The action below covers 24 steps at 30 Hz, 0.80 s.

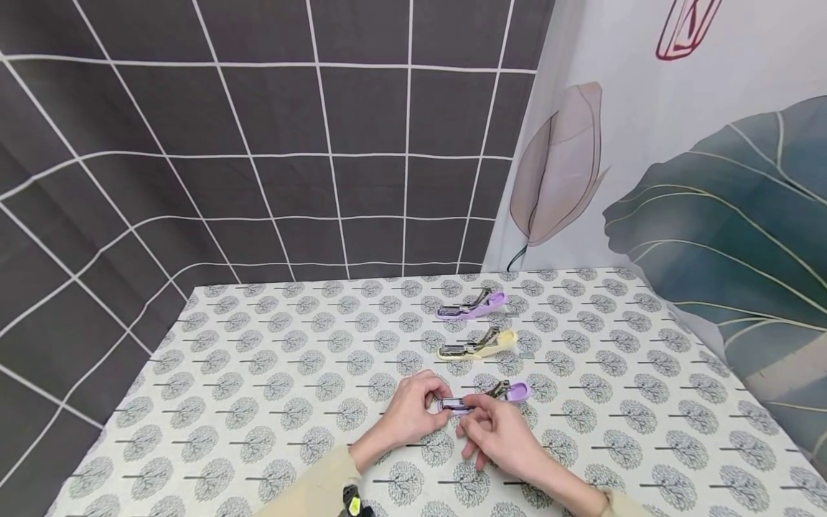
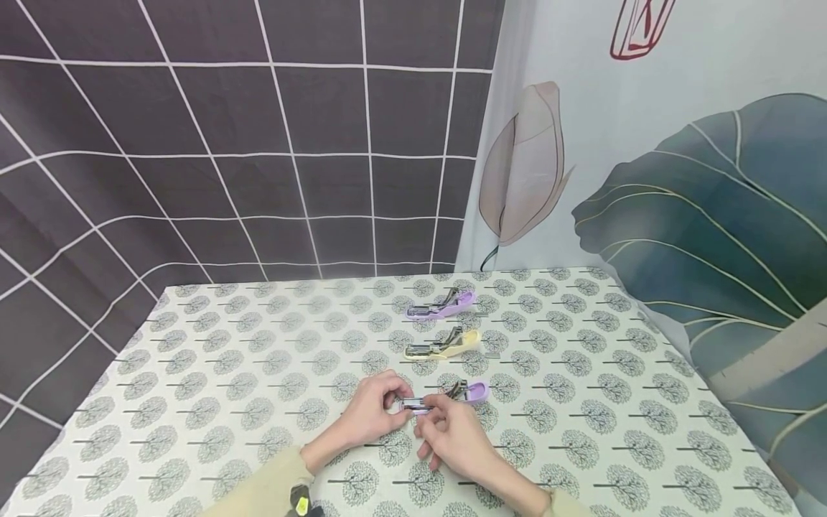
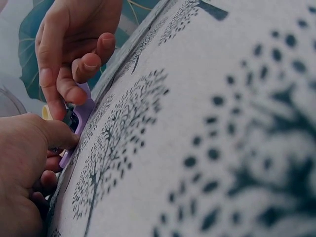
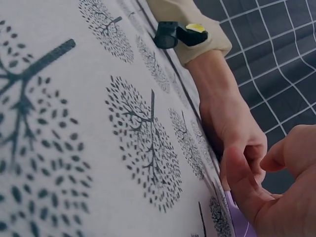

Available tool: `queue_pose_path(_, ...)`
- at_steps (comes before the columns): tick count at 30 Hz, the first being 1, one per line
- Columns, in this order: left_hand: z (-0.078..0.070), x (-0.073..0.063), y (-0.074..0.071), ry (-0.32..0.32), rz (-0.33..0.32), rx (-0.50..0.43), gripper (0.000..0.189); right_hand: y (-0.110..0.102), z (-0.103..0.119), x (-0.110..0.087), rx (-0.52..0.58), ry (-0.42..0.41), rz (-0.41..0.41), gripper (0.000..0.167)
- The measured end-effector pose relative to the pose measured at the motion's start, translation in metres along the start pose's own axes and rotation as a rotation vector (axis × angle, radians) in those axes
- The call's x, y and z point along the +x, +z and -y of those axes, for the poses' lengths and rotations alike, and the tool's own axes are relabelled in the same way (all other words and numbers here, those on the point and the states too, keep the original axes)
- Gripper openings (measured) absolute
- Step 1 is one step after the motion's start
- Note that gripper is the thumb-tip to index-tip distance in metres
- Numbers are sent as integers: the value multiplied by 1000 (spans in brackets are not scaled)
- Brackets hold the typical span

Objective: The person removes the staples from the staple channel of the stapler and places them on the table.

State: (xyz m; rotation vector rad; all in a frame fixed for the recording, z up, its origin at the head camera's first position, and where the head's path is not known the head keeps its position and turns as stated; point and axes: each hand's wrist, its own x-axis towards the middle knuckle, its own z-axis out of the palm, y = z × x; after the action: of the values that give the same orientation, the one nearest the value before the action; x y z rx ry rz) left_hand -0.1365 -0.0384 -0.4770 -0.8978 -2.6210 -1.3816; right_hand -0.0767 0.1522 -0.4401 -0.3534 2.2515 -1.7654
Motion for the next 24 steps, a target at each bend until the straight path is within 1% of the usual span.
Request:
queue_pose_path(8,0,0,0,13,-7,0,22,1,7,3,-7,28,11,47)
queue_pose_path(11,0,-1,0,9,-2,0,22,1,8,4,16,42,24,45)
queue_pose_path(15,-1,-1,0,9,0,-2,22,2,10,5,42,62,34,46)
queue_pose_path(20,-1,0,-1,12,1,-3,23,3,11,7,72,82,25,49)
queue_pose_path(24,-1,0,-1,15,3,-3,22,4,11,8,134,101,14,46)
